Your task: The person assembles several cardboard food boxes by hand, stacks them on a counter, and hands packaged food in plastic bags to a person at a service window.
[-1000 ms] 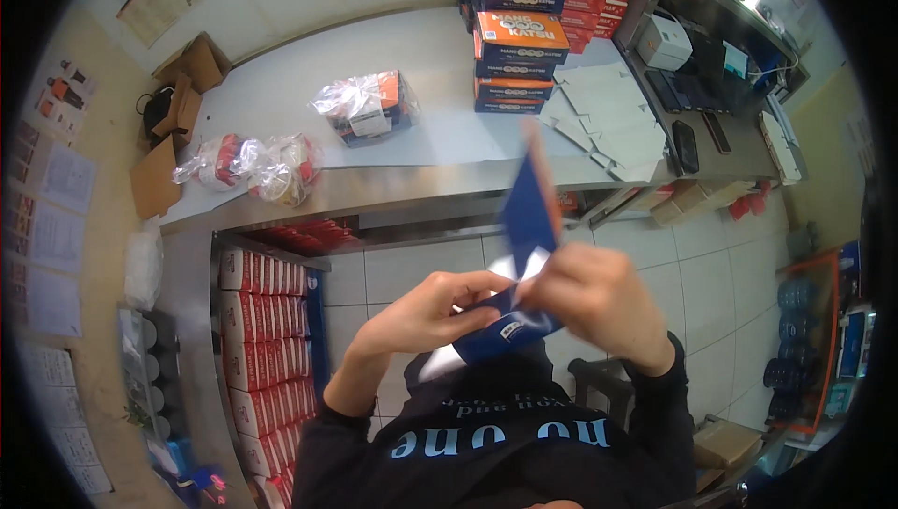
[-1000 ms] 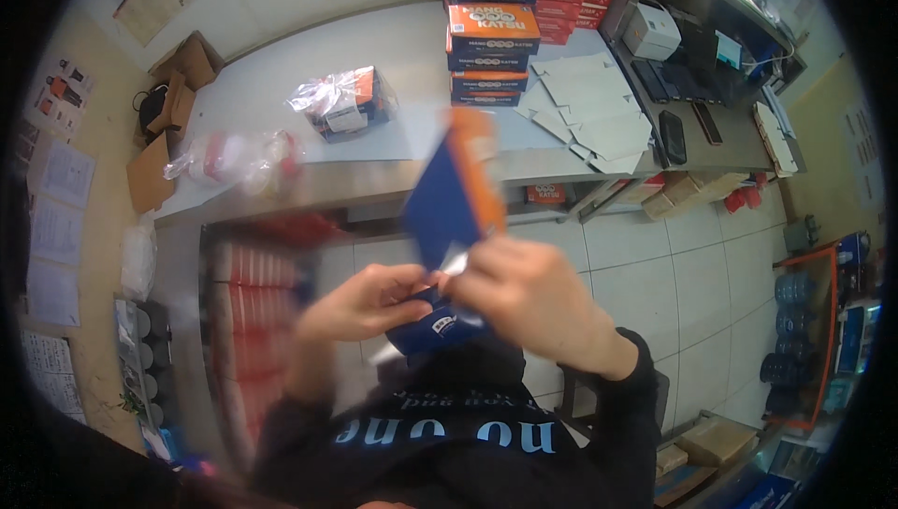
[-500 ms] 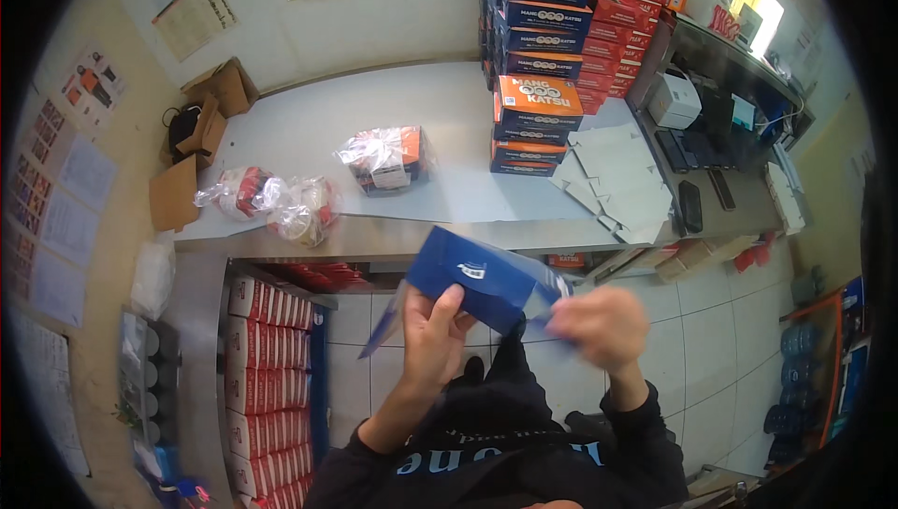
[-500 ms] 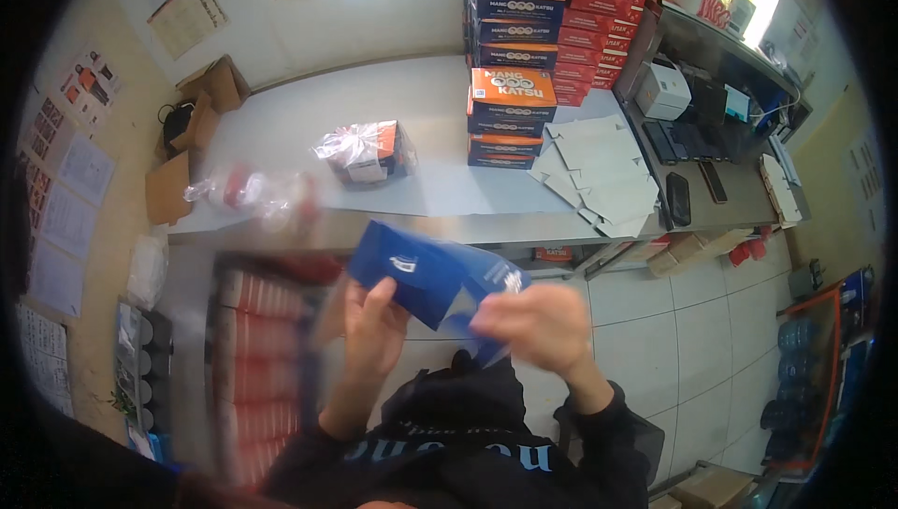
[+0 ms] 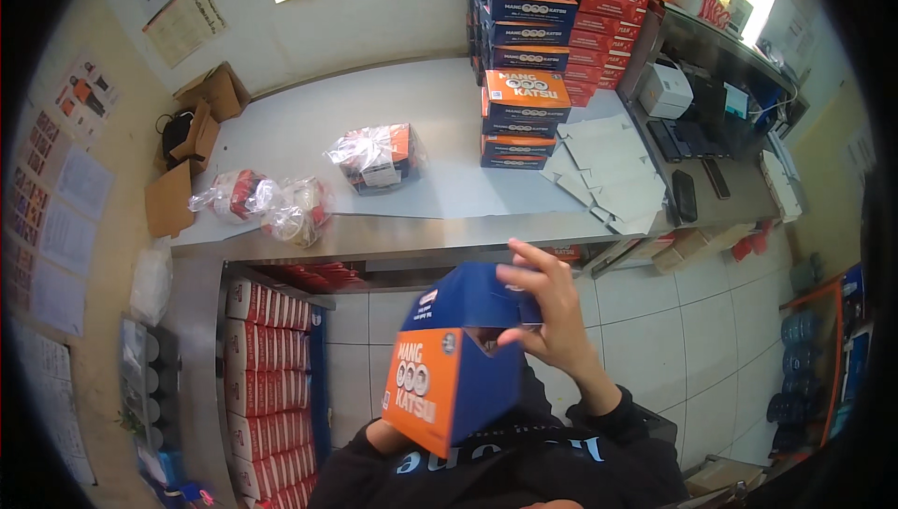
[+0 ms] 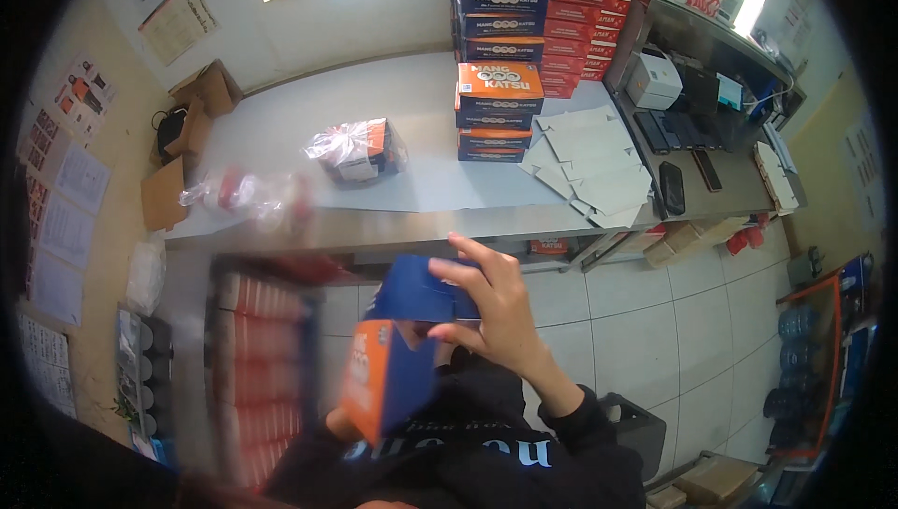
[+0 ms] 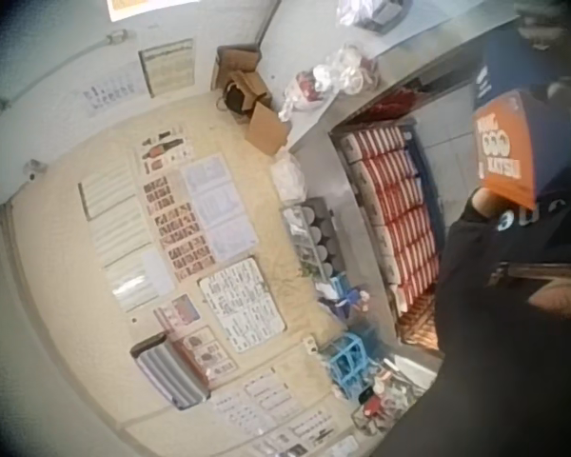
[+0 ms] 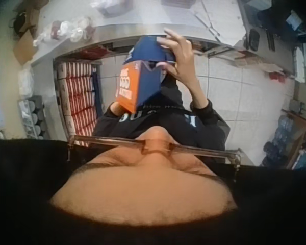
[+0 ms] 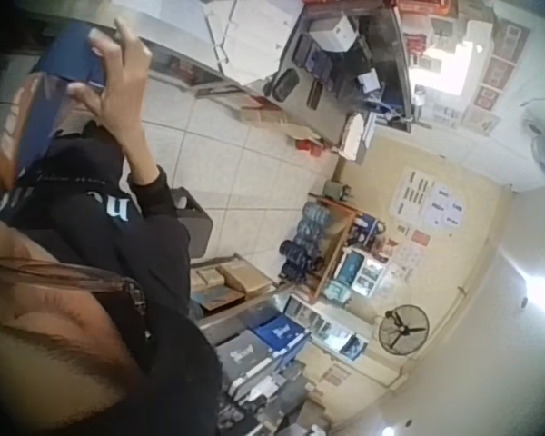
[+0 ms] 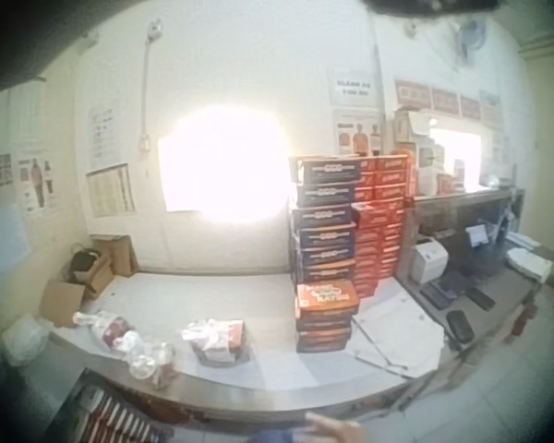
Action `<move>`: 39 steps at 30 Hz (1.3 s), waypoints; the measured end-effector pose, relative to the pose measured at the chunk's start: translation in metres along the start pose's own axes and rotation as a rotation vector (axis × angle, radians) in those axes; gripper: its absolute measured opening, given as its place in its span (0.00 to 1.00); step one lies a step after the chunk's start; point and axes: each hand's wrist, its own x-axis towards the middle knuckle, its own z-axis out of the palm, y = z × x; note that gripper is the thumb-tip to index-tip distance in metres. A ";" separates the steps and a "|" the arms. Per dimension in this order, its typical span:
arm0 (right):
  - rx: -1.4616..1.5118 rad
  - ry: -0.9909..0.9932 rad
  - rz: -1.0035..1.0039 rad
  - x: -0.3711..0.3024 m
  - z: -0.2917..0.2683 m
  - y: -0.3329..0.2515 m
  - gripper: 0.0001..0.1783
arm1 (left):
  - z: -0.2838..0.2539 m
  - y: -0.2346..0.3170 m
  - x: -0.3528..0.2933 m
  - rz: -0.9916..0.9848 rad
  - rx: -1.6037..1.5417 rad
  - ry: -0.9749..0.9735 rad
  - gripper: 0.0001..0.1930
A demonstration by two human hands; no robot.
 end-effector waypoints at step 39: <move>0.304 0.222 1.076 -0.186 -0.117 -0.056 0.11 | 0.135 0.073 -0.050 -0.517 -0.541 0.384 0.06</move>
